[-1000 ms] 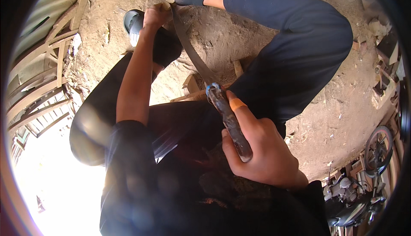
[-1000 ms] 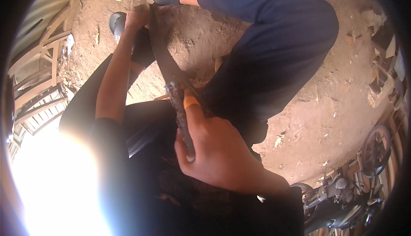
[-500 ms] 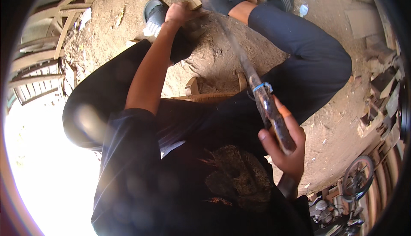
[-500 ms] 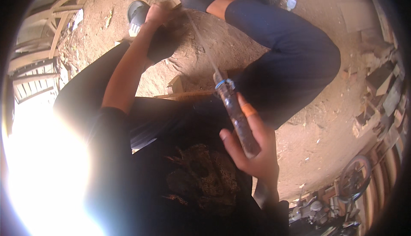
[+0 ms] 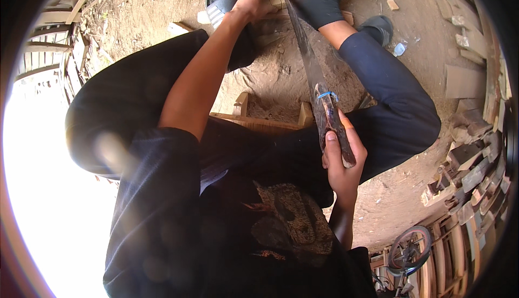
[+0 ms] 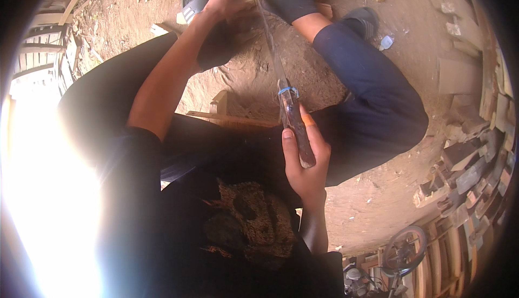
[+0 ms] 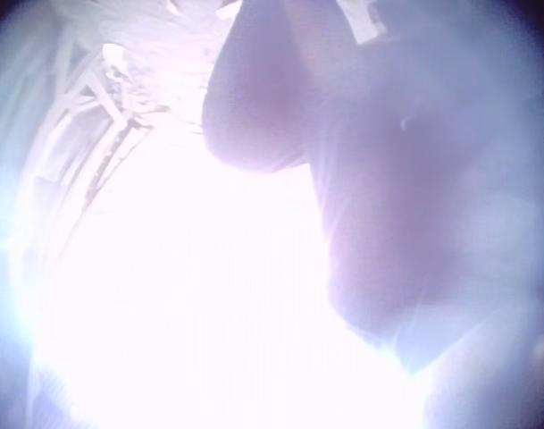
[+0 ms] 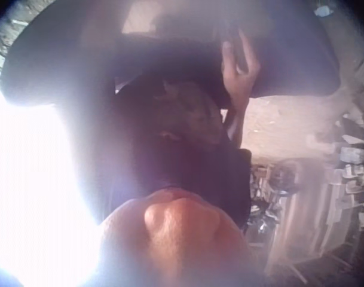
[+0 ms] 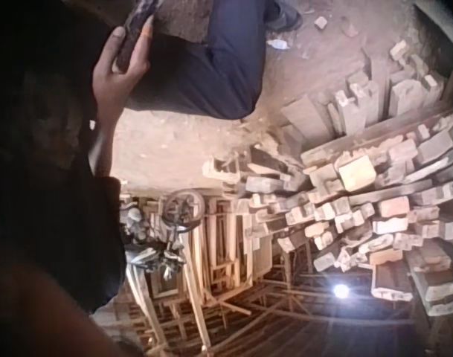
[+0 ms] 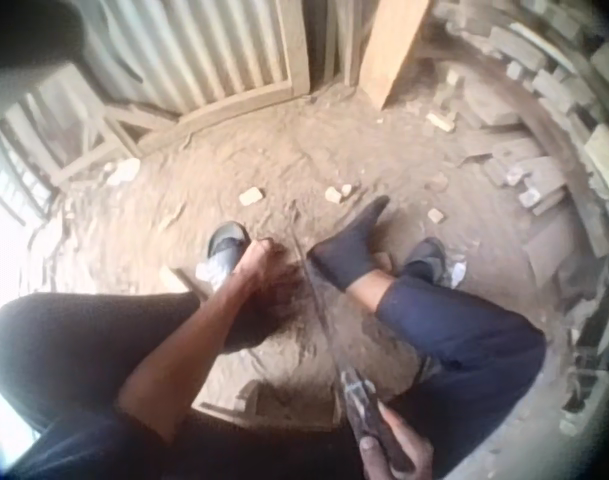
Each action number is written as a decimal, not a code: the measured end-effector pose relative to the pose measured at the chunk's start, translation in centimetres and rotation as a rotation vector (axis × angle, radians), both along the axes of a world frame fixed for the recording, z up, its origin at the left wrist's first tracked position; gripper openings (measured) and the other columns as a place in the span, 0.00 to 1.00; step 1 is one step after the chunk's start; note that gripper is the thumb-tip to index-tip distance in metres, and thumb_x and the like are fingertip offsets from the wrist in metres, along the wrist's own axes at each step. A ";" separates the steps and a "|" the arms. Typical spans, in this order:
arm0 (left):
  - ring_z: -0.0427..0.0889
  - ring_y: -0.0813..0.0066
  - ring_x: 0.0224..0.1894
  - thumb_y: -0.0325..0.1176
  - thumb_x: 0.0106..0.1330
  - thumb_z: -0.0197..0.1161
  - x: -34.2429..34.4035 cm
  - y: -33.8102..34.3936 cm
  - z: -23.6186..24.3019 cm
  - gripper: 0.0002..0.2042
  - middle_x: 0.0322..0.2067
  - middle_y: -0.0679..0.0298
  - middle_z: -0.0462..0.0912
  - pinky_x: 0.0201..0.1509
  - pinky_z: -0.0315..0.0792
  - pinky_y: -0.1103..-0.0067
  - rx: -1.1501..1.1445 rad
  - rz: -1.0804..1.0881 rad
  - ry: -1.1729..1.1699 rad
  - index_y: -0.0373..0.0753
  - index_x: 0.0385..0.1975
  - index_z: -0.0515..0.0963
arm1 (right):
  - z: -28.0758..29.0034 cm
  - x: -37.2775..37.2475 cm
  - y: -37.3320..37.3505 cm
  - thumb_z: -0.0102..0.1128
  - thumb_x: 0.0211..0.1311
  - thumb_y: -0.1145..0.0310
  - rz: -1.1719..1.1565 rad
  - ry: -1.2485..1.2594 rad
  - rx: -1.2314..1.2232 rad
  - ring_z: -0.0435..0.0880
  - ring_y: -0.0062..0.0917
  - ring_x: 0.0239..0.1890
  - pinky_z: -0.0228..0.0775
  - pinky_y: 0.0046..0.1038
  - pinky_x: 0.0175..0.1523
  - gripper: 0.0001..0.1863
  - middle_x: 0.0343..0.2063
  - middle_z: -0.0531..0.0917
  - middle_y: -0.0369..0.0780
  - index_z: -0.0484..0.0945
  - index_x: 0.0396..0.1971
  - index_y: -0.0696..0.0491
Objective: The person sits on the ground and uses a hand saw to cut a small piece of wood held between their legs. They repeatedly saw back and forth along the same line, producing sawdust, and briefly lift the wood to inspect the cut before resuming sawing.
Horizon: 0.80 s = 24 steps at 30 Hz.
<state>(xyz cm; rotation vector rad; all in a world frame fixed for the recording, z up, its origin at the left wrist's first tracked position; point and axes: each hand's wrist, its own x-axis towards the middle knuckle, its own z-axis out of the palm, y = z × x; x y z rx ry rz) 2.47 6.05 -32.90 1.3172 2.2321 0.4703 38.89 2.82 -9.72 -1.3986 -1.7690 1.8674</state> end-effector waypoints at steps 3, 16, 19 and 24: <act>0.86 0.59 0.44 0.49 0.57 0.67 -0.8 -0.2 0.6 0.25 0.38 0.52 0.86 0.50 0.78 0.68 -0.031 -0.071 0.032 0.36 0.47 0.82 | 0.0 -0.3 -0.4 0.58 0.67 0.74 0.028 0.002 0.019 0.78 0.13 0.32 0.70 0.17 0.38 0.23 0.36 0.84 0.38 0.71 0.60 0.65; 0.81 0.53 0.55 0.52 0.59 0.64 -6.7 3.4 -7.2 0.27 0.50 0.49 0.83 0.60 0.73 0.66 -0.220 -0.271 -0.014 0.34 0.48 0.81 | 0.5 -2.1 -0.3 0.58 0.67 0.75 0.043 -0.007 -0.031 0.81 0.16 0.39 0.72 0.19 0.45 0.23 0.41 0.85 0.41 0.70 0.60 0.65; 0.76 0.52 0.61 0.55 0.60 0.63 -0.7 6.8 -1.7 0.34 0.58 0.48 0.77 0.65 0.69 0.66 -0.451 -0.328 -0.148 0.30 0.57 0.74 | 0.5 -2.0 0.0 0.58 0.67 0.75 -0.060 -0.079 -0.036 0.81 0.16 0.38 0.72 0.19 0.45 0.23 0.40 0.85 0.41 0.70 0.61 0.64; 0.72 0.50 0.63 0.56 0.54 0.69 1.3 1.5 0.3 0.41 0.59 0.44 0.73 0.65 0.67 0.63 -0.440 -0.184 0.102 0.29 0.58 0.65 | 0.3 -4.2 -0.7 0.58 0.67 0.75 0.009 -0.042 -0.002 0.82 0.17 0.38 0.73 0.20 0.45 0.26 0.41 0.85 0.44 0.68 0.64 0.60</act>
